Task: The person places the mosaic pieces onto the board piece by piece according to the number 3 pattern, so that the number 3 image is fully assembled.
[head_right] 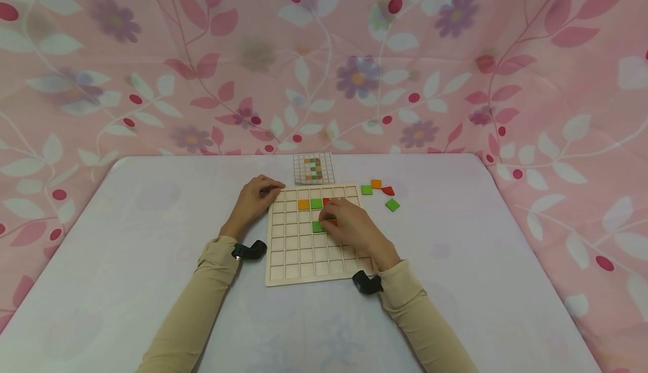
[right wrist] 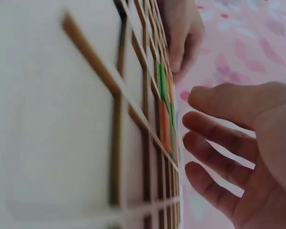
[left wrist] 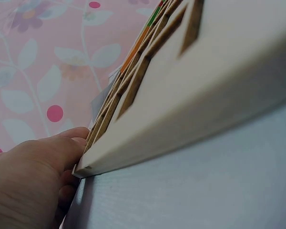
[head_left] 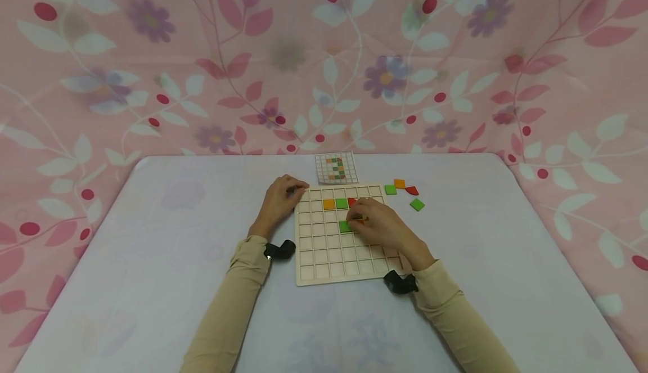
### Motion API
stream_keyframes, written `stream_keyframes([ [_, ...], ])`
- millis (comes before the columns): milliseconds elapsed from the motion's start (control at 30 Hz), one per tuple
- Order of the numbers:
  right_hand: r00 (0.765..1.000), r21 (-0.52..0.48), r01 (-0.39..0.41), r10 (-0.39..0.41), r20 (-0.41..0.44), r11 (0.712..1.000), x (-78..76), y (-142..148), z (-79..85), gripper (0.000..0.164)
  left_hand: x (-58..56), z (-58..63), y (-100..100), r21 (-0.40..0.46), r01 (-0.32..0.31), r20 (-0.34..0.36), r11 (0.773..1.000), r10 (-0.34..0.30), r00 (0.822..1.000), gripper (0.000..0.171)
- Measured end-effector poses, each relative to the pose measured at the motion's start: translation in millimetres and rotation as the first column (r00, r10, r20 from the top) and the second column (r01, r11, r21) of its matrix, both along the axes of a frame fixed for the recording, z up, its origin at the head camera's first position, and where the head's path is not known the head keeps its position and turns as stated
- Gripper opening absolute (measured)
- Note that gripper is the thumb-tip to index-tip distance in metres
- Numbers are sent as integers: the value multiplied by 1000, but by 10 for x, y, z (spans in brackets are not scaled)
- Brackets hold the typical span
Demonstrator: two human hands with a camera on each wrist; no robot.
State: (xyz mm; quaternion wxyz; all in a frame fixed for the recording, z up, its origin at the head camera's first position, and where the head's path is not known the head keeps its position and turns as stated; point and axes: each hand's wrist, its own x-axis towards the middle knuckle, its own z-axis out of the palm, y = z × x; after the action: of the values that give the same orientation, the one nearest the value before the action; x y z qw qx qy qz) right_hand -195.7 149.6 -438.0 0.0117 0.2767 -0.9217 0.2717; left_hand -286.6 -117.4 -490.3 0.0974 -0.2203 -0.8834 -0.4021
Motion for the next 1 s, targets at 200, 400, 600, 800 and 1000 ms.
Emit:
stream_keyframes([
  [200, 998, -58, 50, -49, 30, 997, -53, 170, 39, 9, 4, -24, -6, 6, -3, 3, 1000, 3, 1000, 15],
  [400, 990, -102, 128, -122, 65, 987, -96, 387, 64, 12, 6, -43, -4, 18, 9, -13, 1000, -9, 1000, 15],
  [600, 982, -102, 174, -166, 89, 979, -122, 567, 97, 17, -2, -52, -7, 11, 4, -6, 1000, -4, 1000, 16],
  [800, 955, -76, 270, -257, 146, 960, -153, 739, 100, 19, -8, -43, -9, 20, 5, -1, 1000, -5, 1000, 15],
  [1000, 929, -45, 333, -320, 186, 942, -171, 844, 87, 22, -15, -20, -13, 20, 12, -1, 1000, -12, 1000, 16],
])
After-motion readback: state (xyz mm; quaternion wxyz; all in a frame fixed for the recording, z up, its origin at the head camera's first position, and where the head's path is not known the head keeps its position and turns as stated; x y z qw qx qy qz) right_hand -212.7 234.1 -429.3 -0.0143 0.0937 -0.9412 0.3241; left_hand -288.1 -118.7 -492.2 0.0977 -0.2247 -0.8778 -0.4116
